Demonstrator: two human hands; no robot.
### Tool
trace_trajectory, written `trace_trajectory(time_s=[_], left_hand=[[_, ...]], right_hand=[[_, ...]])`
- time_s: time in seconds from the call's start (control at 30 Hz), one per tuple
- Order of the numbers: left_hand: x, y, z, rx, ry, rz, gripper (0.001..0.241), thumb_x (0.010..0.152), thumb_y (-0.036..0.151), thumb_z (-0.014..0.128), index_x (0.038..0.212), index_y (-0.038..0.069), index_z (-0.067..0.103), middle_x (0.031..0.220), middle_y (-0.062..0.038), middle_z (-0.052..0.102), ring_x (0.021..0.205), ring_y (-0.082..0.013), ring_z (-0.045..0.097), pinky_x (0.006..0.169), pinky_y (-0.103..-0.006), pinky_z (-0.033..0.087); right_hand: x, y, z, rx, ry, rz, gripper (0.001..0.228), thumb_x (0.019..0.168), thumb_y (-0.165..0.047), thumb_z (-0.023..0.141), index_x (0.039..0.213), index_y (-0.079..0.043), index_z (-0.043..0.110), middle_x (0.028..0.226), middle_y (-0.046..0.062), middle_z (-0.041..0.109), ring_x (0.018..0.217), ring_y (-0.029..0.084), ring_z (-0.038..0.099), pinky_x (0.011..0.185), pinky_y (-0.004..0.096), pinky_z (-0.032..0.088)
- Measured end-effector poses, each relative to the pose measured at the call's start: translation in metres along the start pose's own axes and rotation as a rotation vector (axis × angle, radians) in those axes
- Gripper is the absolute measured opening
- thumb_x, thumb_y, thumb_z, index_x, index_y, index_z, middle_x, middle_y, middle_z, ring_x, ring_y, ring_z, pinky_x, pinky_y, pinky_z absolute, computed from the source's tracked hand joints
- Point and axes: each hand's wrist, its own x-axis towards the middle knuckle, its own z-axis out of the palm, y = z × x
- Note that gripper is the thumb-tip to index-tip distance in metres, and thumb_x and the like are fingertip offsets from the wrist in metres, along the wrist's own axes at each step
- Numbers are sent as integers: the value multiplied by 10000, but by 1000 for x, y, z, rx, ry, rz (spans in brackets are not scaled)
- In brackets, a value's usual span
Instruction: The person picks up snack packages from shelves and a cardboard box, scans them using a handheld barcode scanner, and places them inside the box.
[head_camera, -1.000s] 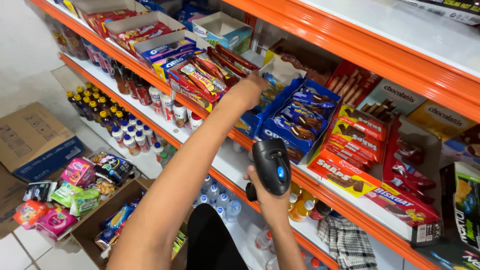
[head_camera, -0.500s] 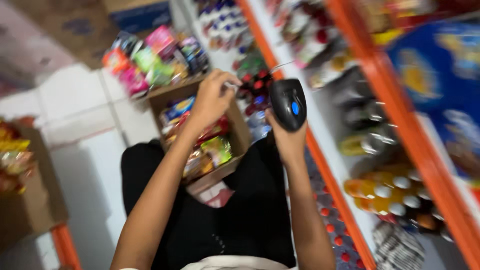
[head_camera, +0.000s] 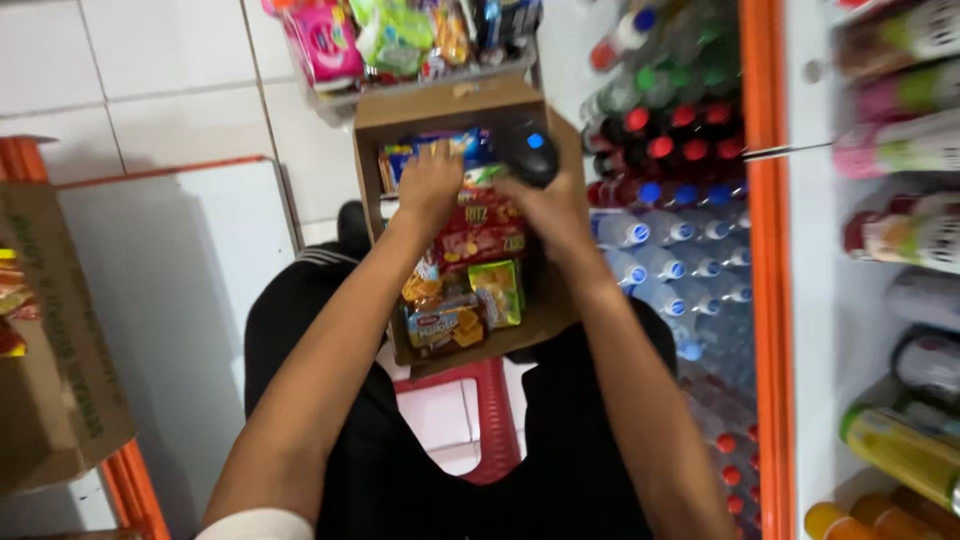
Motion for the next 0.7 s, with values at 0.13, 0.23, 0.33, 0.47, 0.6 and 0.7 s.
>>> trace_trajectory(time_s=[0.13,0.23,0.33,0.47,0.6,0.7], left_hand=[[15,33,14,-1266,-5,30,282,891,132,662,1167,70,671,1188,-150,651,1019,-322,648,773,-416,567],[26,59,23,-1294,-123,51,327,853,149,664,1170,68,671,1151,-160,652,1061,-336,648,798,-435,555],[34,85,28,-1229,22,-65,515,678,227,648,1172,92,694,1172,-184,676,1057,-357,667,766,-429,547],[28,104,45,-1181,2,42,316,974,202,746,1253,76,668,1263,-203,578,1216,-357,647,1051,-461,536],[33,53,32,-1326,-425,285,603,756,293,862,1232,-24,673,1324,-228,626,1207,-358,653,985,-450,560],[36,-11,6,-1346,-125,149,712,523,331,902,1087,-45,682,1373,-261,598,1079,-427,664,772,-489,589]], right_hand=[[21,0,-37,132,20,161,244,838,-18,757,1070,-20,681,955,41,691,808,151,677,703,310,562],[19,-11,-45,117,39,117,281,840,8,762,1107,-38,688,971,18,681,828,127,667,713,290,549],[33,-25,-50,121,83,81,255,851,6,733,1099,-36,694,929,40,707,797,147,694,713,296,561],[33,-26,-55,51,38,59,269,836,36,740,1087,-29,670,896,24,679,782,134,667,714,296,550],[32,-28,-58,74,24,11,207,891,28,722,1083,-26,666,882,37,703,776,142,677,720,292,533],[37,-32,-51,21,71,101,216,840,24,719,1040,-34,661,822,31,683,700,138,652,652,290,518]])
